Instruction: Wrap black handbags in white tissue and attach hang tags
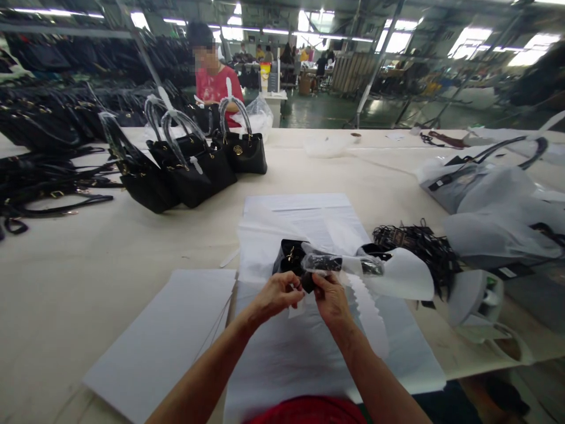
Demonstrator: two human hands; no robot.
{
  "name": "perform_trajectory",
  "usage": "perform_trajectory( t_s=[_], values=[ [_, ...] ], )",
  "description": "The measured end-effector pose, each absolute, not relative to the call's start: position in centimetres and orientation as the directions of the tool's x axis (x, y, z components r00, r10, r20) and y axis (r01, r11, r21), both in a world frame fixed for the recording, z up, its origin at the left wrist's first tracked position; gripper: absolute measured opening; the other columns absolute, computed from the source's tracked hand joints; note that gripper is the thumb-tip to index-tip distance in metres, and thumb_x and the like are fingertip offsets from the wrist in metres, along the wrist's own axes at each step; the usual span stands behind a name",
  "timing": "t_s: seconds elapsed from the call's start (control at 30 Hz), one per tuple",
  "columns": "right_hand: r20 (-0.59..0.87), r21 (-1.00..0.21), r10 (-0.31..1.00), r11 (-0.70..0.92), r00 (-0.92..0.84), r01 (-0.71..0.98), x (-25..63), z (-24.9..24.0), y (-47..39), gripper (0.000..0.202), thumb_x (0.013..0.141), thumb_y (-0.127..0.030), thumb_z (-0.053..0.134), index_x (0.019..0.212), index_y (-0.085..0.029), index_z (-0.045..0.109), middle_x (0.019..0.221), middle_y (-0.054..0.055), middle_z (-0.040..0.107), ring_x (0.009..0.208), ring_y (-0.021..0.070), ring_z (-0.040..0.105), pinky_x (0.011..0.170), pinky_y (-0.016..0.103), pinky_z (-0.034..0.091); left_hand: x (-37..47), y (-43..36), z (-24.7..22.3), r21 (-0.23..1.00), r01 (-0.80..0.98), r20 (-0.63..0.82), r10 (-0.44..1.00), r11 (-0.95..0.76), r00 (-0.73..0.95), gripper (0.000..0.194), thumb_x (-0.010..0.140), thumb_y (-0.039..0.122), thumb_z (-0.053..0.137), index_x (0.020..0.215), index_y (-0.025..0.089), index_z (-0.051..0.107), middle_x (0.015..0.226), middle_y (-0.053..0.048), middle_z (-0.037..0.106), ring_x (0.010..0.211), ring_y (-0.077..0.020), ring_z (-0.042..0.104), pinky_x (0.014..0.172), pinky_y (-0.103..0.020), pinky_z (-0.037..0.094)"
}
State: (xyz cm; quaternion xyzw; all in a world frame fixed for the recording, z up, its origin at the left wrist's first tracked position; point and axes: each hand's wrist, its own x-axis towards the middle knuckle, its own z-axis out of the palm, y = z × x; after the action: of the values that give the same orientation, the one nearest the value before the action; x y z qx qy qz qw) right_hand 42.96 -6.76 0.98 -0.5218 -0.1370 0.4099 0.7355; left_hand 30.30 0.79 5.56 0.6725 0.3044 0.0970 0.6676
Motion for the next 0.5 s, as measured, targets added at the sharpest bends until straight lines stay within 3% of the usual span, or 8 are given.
perform_trajectory(
  t_s=[0.1, 0.2, 0.33, 0.5],
  values=[
    [-0.256, -0.857, 0.676, 0.172, 0.691, -0.485, 42.5, 1.3, -6.1, 0.021, 0.058, -0.029, 0.073, 0.069, -0.026, 0.055, 0.070, -0.004, 0.060, 0.068, 0.0143, 0.057, 0.062, 0.028, 0.048, 30.4, 0.3, 5.2, 0.950, 0.226, -0.308, 0.531, 0.214, 0.790, 0.020, 0.066, 0.027, 0.061, 0.080, 0.013, 0.058, 0.051, 0.003, 0.054, 0.046, -0.0091, 0.051, 0.044, -0.019, 0.037],
    [-0.321, -0.806, 0.628, 0.212, 0.709, -0.552, 42.3, 1.5, -5.4, 0.026, 0.053, -0.026, 0.075, 0.072, -0.025, 0.058, 0.070, -0.004, 0.061, 0.068, 0.0144, 0.057, 0.062, 0.027, 0.048, 30.5, -0.6, 4.3, 0.945, 0.141, -0.288, 0.548, 0.293, 0.785, 0.033, 0.064, 0.029, 0.064, 0.092, 0.011, 0.060, 0.076, -0.003, 0.060, 0.049, -0.0083, 0.054, 0.045, -0.020, 0.041],
    [-0.385, -0.751, 0.608, 0.231, 0.694, -0.619, 42.2, 1.8, -4.9, 0.028, 0.049, -0.024, 0.076, 0.071, -0.024, 0.060, 0.071, -0.005, 0.062, 0.068, 0.0132, 0.057, 0.064, 0.027, 0.050, 30.8, -1.4, 3.9, 0.989, 0.086, -0.146, 0.639, 0.124, 0.755, 0.041, 0.064, 0.025, 0.063, 0.103, 0.014, 0.061, 0.118, -0.010, 0.047, 0.060, -0.0055, 0.054, 0.048, -0.020, 0.044],
    [-0.358, -0.750, 0.695, 0.183, 0.623, -0.635, 42.1, 2.2, -5.8, 0.026, 0.052, -0.027, 0.079, 0.071, -0.023, 0.062, 0.075, -0.003, 0.064, 0.071, 0.0126, 0.058, 0.066, 0.026, 0.051, 31.1, -1.1, 4.3, 0.987, 0.124, -0.030, 0.646, -0.100, 0.763, 0.028, 0.069, 0.020, 0.061, 0.096, 0.016, 0.065, 0.115, -0.009, 0.049, 0.064, -0.0057, 0.050, 0.059, -0.022, 0.046]
  ],
)
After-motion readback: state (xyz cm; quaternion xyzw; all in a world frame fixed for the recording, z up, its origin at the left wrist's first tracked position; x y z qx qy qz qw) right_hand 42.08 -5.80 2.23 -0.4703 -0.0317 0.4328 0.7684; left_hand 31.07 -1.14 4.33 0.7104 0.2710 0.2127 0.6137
